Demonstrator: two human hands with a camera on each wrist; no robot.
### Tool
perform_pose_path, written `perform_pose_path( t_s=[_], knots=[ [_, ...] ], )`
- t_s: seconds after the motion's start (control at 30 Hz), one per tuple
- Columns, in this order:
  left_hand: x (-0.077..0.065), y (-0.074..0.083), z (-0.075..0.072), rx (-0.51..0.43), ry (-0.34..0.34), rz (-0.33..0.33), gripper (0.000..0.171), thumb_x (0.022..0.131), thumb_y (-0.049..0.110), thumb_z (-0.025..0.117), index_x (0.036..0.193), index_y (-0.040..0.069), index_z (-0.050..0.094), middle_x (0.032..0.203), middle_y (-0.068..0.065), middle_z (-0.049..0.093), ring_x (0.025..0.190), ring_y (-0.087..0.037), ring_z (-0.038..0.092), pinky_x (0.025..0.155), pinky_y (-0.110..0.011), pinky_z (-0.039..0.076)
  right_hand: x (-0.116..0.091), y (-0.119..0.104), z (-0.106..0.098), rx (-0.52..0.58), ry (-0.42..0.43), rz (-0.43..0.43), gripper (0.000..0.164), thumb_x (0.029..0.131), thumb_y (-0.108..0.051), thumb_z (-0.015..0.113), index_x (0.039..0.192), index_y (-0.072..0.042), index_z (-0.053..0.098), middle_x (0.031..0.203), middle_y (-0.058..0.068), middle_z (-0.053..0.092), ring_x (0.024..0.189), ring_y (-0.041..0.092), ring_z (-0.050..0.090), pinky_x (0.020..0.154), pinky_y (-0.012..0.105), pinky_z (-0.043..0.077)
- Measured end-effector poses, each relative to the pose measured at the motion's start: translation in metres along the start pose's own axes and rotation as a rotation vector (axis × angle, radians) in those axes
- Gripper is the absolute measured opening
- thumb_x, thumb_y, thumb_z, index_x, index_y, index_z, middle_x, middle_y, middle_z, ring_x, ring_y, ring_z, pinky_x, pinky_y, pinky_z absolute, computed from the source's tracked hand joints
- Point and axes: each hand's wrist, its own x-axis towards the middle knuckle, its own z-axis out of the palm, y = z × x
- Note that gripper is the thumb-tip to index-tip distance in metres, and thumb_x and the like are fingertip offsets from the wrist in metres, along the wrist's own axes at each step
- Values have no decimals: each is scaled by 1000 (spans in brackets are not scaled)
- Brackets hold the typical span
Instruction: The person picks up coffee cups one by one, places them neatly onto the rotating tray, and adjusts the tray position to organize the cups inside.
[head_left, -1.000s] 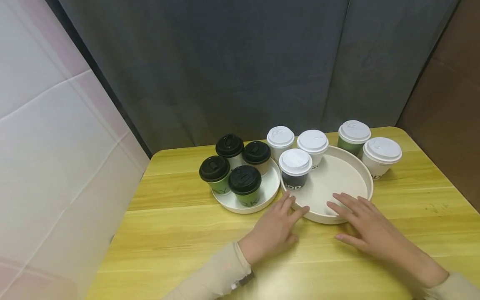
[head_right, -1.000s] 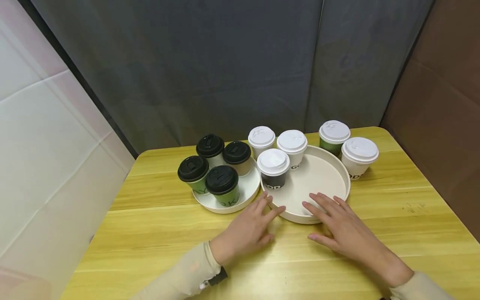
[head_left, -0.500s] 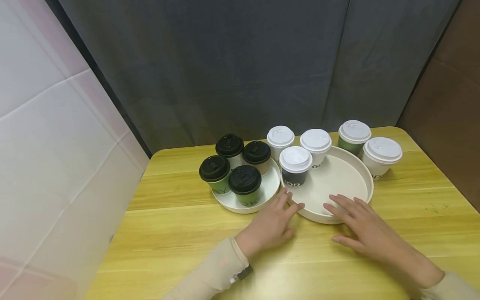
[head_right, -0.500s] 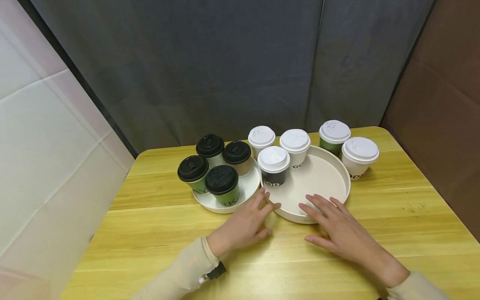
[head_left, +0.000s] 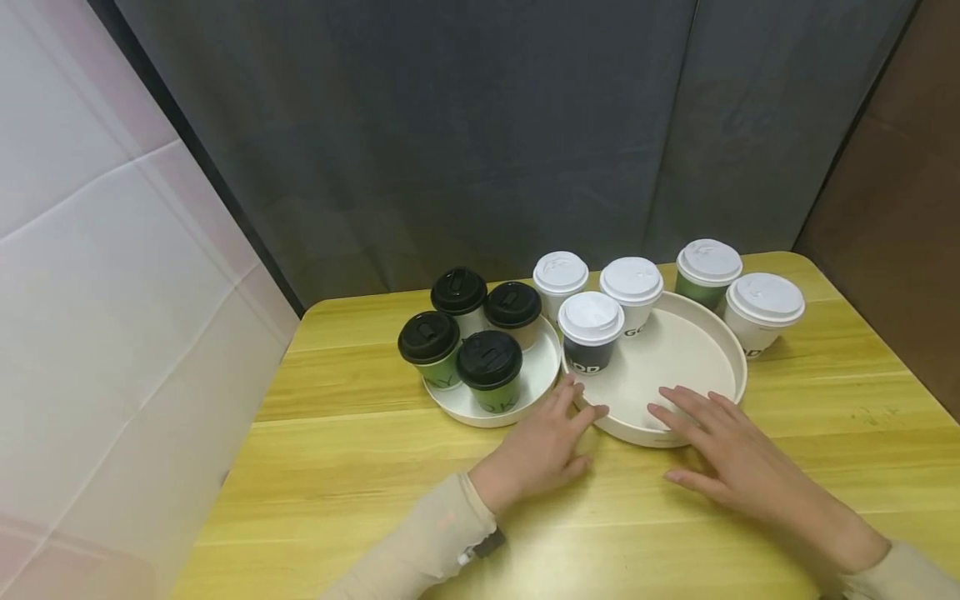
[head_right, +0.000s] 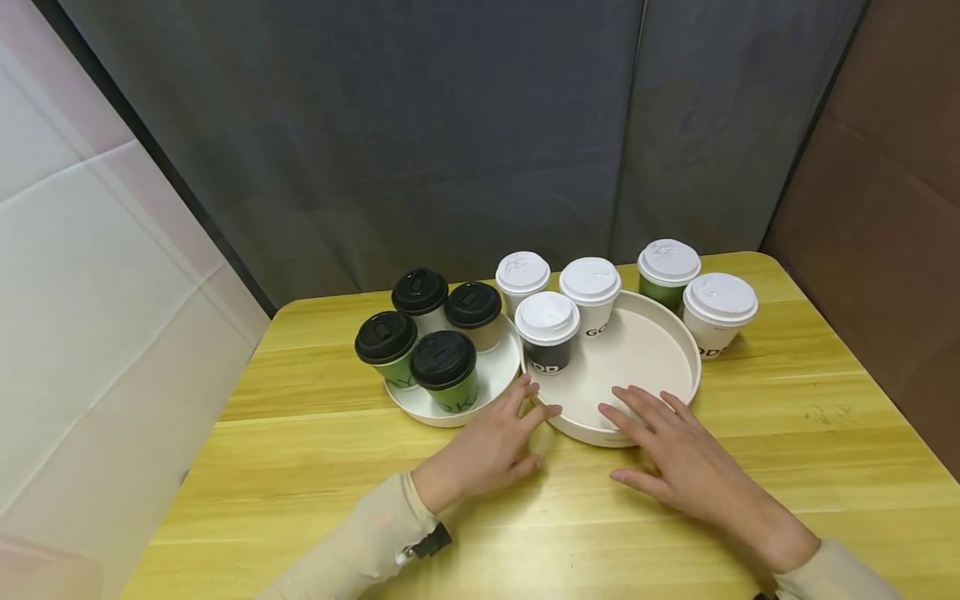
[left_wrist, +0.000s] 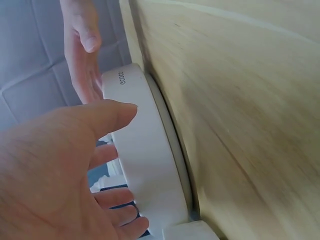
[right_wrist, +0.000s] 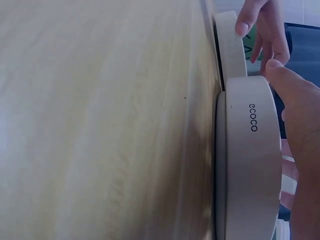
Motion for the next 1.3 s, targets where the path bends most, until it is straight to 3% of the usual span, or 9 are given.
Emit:
perform_pose_path(
  t_s=[0.23,0.4,0.57,0.73,0.9,0.97,1.17,1.3],
  knots=[
    [4,7,-7,6,53,53,76,88,44,70,151,19,35,158,-13,31,149,-31,34,119,-41,37,4,5,-7,2,42,0,84,77,-46,78,150,-25,43,151,5,47,136,27,42,124,16,-5],
    [13,13,-15,-83,89,94,75,91,42,66,152,15,32,158,-12,31,148,-28,36,121,-39,35,9,13,-18,20,91,13,85,73,-37,82,149,-22,46,149,7,49,135,29,44,124,15,0],
    [28,20,-23,-187,78,97,73,92,41,65,151,14,31,156,-10,33,145,-25,40,120,-36,36,14,24,-30,22,136,37,80,74,-30,81,147,-19,48,146,11,52,133,30,46,126,20,9],
    [43,27,-28,-284,83,75,67,94,38,62,149,14,33,152,-6,38,140,-19,45,118,-29,38,15,34,-41,26,177,102,77,77,-28,80,147,-18,48,146,14,53,129,37,50,123,38,27],
    [58,33,-34,-364,104,65,62,97,36,59,148,13,35,150,-3,43,139,-16,45,118,-25,36,17,45,-51,60,215,188,76,79,-25,80,147,-18,47,145,17,52,127,44,50,105,63,38],
    [64,37,-36,-387,103,61,62,97,36,59,149,13,35,150,-3,44,139,-15,45,118,-24,36,19,50,-54,70,227,215,76,79,-22,80,147,-18,47,146,17,52,127,45,50,99,66,39],
    [84,48,-41,-501,76,71,62,98,34,58,151,14,33,152,-1,42,141,-10,42,117,-17,33,25,66,-61,71,278,243,73,79,-15,80,146,-13,49,143,20,53,126,45,50,110,59,37],
    [98,55,-45,-556,45,58,64,99,34,56,153,15,30,154,-1,40,142,-8,40,116,-15,32,29,77,-65,73,299,260,72,80,-14,79,144,-9,49,141,23,53,125,47,49,108,61,38]
  ],
)
